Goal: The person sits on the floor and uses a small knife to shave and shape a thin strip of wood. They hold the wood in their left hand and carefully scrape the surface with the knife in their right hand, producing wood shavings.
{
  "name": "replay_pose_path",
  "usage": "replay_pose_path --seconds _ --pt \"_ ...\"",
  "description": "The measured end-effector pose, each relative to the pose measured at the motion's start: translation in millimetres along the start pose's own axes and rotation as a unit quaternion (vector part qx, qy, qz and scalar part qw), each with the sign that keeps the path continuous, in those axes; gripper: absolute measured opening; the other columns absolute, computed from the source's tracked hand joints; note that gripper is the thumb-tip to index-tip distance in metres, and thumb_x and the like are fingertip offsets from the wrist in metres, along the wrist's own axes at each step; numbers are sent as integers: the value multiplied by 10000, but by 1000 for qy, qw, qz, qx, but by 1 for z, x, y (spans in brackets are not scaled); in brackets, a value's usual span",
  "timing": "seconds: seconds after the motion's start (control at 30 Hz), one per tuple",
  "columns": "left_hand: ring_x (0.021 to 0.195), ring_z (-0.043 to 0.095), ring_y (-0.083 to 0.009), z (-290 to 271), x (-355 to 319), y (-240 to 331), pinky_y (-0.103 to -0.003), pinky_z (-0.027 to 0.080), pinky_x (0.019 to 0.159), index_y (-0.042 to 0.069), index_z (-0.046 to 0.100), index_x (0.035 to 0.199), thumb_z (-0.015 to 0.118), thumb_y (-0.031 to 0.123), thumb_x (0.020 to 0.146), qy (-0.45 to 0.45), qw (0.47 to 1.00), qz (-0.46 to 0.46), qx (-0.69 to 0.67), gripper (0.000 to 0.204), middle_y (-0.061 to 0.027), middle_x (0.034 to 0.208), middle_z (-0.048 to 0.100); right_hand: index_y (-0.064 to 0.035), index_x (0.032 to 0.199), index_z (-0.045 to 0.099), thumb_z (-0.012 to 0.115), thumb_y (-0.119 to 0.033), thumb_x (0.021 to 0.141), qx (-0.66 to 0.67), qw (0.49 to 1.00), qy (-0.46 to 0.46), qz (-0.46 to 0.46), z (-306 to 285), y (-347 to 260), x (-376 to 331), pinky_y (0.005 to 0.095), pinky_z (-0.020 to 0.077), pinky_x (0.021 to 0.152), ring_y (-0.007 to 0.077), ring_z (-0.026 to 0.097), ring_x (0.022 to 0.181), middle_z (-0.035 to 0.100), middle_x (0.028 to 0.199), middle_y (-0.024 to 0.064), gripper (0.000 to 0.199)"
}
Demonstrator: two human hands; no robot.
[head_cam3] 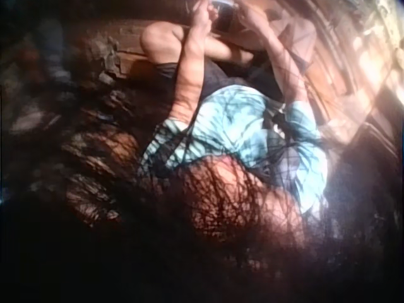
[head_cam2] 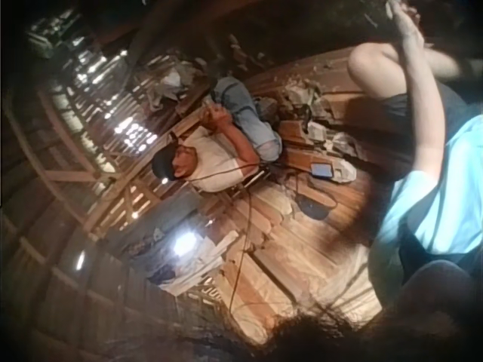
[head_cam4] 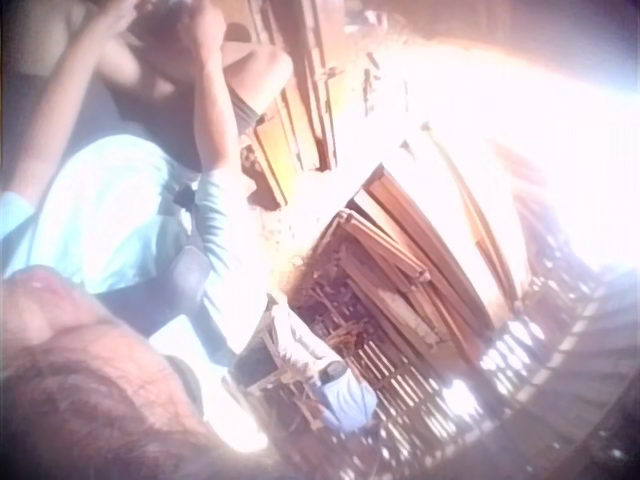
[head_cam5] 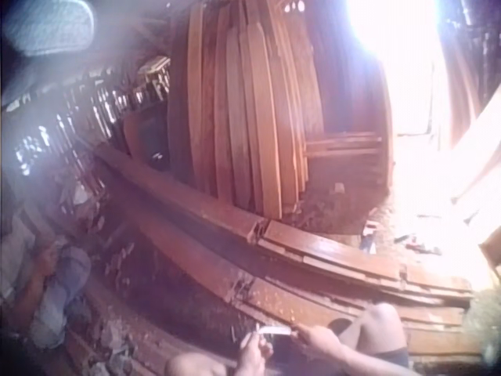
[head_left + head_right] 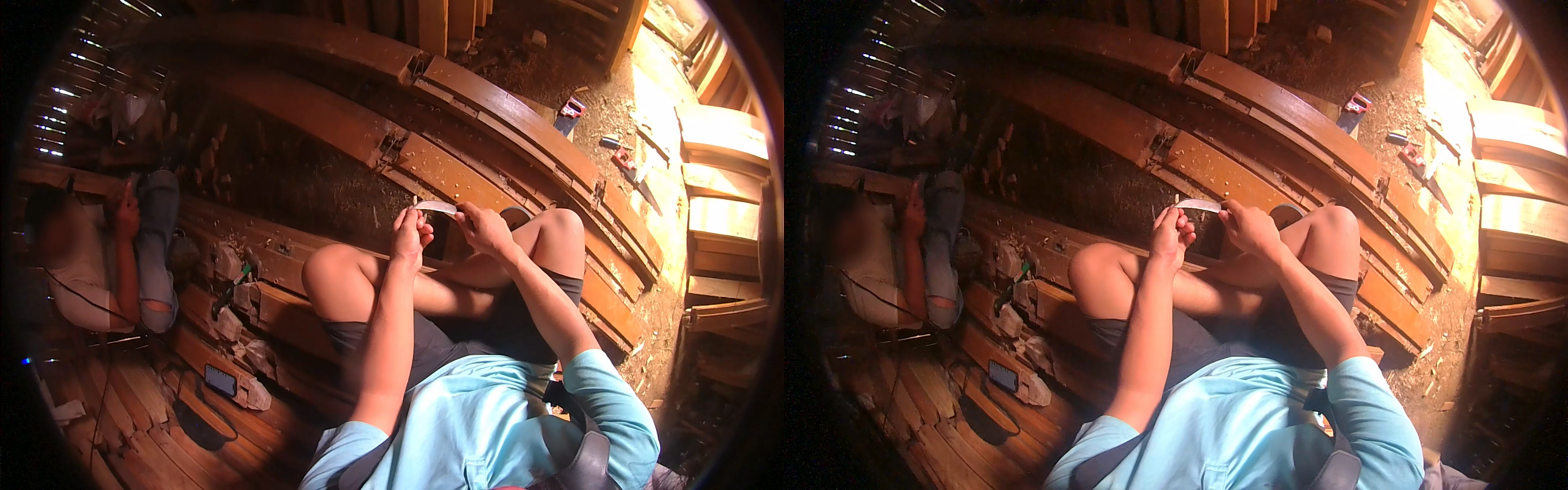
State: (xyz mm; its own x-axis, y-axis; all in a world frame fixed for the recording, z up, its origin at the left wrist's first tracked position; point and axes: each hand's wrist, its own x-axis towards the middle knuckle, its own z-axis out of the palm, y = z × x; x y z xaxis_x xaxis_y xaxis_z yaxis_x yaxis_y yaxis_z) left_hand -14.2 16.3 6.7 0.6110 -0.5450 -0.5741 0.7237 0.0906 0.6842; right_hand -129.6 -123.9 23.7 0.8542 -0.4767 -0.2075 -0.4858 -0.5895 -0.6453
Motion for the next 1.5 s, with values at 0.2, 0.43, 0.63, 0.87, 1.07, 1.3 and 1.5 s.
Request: replay_pose_path --seconds 0.2,0.43,0.63,0.87,1.07,1.3,1.5 --pt "583 513 -66 6 -7 1 -213 474 509 133 489 804 484 264 947 -109 993 20 45 194 51 650 443 -80 1085 574 430 -347 941 87 974 178 109 24 56 25 464 469 755 408 602 874 624 894 246 336" --pt "625 535 -70 -6 -9 8 -220 488 544 134 534 888 526 295 938 -36 998 26 -50 169 45 713 507 -38 1066 568 458 -321 937 227 956 173 63 14 63 24 413 471 750 385 613 871 627 894 237 330" --pt "633 494 -117 3 -10 10 -277 470 572 120 498 832 462 261 945 -83 985 -44 -147 184 24 673 459 -60 1040 577 480 -356 920 88 994 22 -63 -5 8 1 458 469 683 417 598 805 619 810 233 334" --pt "599 451 -135 13 -15 16 -291 418 581 114 446 763 456 277 930 -149 960 -109 -212 233 14 613 393 -93 1004 588 484 -365 912 80 993 21 -79 -9 8 0 475 471 655 412 598 759 618 762 210 306" --pt "593 429 -112 16 -18 13 -274 401 583 129 441 755 482 285 924 -139 969 -72 -190 234 31 617 366 -105 1013 591 483 -357 913 25 997 76 0 -9 -5 -4 471 478 660 399 607 774 626 771 193 292" --pt "602 459 -101 19 -28 1 -268 415 576 131 505 776 501 267 935 -175 971 -77 -145 209 40 645 434 -61 1076 589 424 -340 956 176 946 228 150 -12 53 32 420 465 757 404 600 891 629 913 225 345" --pt "605 477 -80 12 -3 12 -248 446 541 142 527 834 501 272 937 -31 994 -29 -97 168 51 675 461 -72 1062 601 503 -343 912 144 989 30 19 -14 15 8 427 484 686 385 622 812 635 824 214 325"
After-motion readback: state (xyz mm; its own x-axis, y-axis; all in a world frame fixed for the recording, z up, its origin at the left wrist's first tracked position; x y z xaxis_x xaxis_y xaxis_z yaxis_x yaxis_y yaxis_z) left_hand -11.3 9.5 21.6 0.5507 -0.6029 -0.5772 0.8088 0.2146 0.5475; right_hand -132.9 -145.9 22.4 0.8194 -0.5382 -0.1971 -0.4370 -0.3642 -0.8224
